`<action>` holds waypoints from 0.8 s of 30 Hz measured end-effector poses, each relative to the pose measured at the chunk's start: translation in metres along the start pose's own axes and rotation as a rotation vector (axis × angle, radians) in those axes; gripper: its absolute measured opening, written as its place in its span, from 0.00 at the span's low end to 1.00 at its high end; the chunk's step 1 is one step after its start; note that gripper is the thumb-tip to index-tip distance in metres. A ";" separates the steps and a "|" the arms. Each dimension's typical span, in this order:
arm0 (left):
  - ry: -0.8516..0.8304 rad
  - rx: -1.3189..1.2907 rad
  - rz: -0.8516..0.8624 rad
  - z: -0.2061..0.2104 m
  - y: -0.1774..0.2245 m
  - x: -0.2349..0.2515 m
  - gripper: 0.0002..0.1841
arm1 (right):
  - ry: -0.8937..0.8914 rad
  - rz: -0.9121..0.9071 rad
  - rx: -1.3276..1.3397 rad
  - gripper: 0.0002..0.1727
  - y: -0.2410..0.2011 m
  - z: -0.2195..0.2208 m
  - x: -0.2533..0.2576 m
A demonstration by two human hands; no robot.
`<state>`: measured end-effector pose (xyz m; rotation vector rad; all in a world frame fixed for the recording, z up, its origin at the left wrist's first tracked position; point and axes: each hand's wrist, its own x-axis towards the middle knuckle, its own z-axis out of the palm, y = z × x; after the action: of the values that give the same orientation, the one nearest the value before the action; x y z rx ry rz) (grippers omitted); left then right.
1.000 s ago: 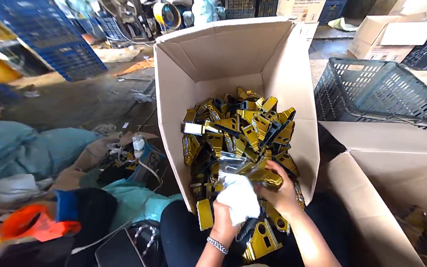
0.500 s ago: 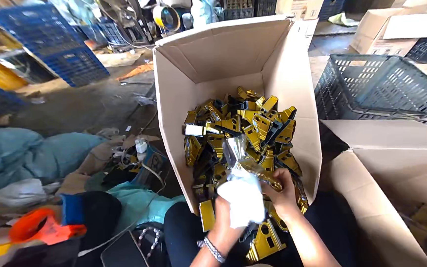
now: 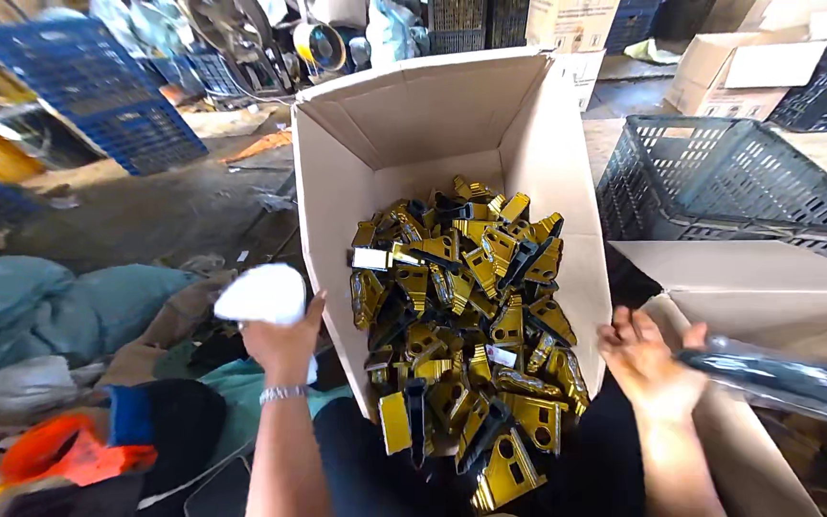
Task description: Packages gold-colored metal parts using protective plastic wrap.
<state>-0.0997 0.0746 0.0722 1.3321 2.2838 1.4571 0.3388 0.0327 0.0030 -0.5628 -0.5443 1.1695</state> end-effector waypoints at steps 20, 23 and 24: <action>-0.430 0.318 -0.282 0.040 -0.028 -0.006 0.33 | 0.130 -0.100 -1.675 0.32 -0.005 0.040 0.141; -0.430 0.325 -0.259 0.044 -0.029 -0.004 0.32 | 0.135 -0.125 -1.679 0.31 -0.002 0.041 0.144; -0.434 0.333 -0.258 0.042 -0.028 -0.004 0.32 | 0.135 -0.130 -1.678 0.31 -0.002 0.042 0.144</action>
<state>-0.0924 0.0963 0.0268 1.2175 2.3440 0.6515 0.3548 0.1742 0.0502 -1.9491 -1.3786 0.2880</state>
